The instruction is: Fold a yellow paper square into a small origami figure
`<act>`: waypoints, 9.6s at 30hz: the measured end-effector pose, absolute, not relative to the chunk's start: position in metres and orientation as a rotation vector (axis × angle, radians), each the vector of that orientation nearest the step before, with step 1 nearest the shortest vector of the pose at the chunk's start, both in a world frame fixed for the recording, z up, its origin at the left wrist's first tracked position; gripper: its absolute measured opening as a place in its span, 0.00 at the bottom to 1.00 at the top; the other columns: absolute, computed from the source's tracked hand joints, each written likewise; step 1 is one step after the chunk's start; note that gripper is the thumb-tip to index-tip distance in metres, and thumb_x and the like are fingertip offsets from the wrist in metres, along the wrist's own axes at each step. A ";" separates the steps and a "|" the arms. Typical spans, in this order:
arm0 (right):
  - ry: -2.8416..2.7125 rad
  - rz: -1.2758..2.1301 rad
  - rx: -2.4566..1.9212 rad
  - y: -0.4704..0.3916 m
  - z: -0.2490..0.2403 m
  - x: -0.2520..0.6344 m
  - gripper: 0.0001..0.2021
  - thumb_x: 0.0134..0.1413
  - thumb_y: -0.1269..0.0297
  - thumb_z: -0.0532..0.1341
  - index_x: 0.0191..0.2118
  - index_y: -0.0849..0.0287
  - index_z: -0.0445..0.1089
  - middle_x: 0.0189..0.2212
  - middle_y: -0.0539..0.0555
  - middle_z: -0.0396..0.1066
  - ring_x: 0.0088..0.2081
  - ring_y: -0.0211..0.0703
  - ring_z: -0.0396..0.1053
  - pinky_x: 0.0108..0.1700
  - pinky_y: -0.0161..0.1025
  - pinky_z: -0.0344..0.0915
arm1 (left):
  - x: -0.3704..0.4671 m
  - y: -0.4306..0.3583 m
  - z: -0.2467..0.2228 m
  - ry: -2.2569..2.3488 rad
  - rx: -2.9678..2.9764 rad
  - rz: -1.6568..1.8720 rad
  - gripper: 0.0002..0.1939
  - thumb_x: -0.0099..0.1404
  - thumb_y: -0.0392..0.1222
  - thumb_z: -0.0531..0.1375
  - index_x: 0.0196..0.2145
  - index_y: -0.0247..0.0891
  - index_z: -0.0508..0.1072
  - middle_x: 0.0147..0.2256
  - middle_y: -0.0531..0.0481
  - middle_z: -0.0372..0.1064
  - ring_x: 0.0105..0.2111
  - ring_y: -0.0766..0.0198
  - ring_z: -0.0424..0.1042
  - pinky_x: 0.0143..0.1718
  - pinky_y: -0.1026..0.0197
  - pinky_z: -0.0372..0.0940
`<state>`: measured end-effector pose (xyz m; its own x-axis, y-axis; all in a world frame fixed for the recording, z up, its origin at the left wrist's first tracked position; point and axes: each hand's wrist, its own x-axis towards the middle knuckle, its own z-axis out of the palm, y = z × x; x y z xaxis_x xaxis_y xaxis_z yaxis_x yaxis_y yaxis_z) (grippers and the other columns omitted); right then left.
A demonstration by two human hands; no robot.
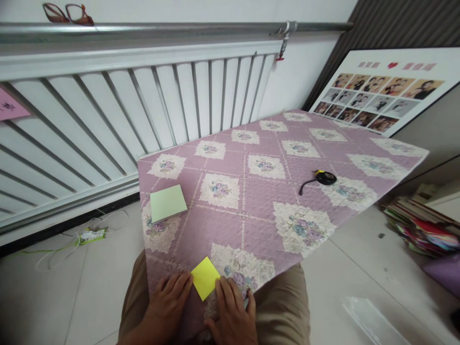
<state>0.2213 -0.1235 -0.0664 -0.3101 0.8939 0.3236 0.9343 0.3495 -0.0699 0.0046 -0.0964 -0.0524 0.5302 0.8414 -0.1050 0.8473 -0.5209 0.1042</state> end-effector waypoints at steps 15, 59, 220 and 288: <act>-2.069 0.364 -1.929 -0.058 -0.026 0.203 0.10 0.48 0.65 0.61 0.39 0.54 0.69 0.36 0.56 0.70 0.41 0.51 0.68 0.39 0.43 0.60 | 0.009 -0.100 -0.054 1.389 2.631 -0.069 0.24 0.68 0.46 0.52 0.59 0.63 0.54 0.60 0.38 0.54 0.55 0.42 0.59 0.49 0.38 0.56; -1.632 1.415 -1.549 -0.069 -0.006 0.221 0.12 0.54 0.56 0.53 0.26 0.57 0.64 0.18 0.45 0.61 0.19 0.34 0.55 0.22 0.31 0.52 | 0.019 -0.045 0.003 1.109 1.236 0.546 0.15 0.60 0.47 0.54 0.40 0.35 0.71 0.35 0.49 0.71 0.31 0.64 0.67 0.30 0.64 0.58; -1.092 1.485 -1.291 -0.090 0.013 0.174 0.19 0.49 0.44 0.59 0.27 0.56 0.64 0.21 0.46 0.64 0.23 0.38 0.61 0.26 0.34 0.58 | 0.033 -0.085 0.026 0.861 0.609 0.961 0.23 0.54 0.54 0.65 0.40 0.33 0.75 0.26 0.49 0.69 0.24 0.67 0.64 0.27 0.65 0.56; -1.175 1.581 -1.094 -0.098 0.034 0.177 0.15 0.47 0.52 0.65 0.36 0.57 0.72 0.32 0.54 0.74 0.34 0.44 0.70 0.38 0.39 0.64 | 0.030 -0.081 0.032 0.984 0.355 1.048 0.14 0.53 0.51 0.64 0.28 0.36 0.71 0.23 0.51 0.67 0.24 0.64 0.65 0.27 0.63 0.58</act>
<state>0.1770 -0.0977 0.0337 -0.2460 0.9575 -0.1505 -0.1322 -0.1870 -0.9734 0.0303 -0.0812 0.0322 0.1417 0.8499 -0.5076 -0.5600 0.4916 0.6668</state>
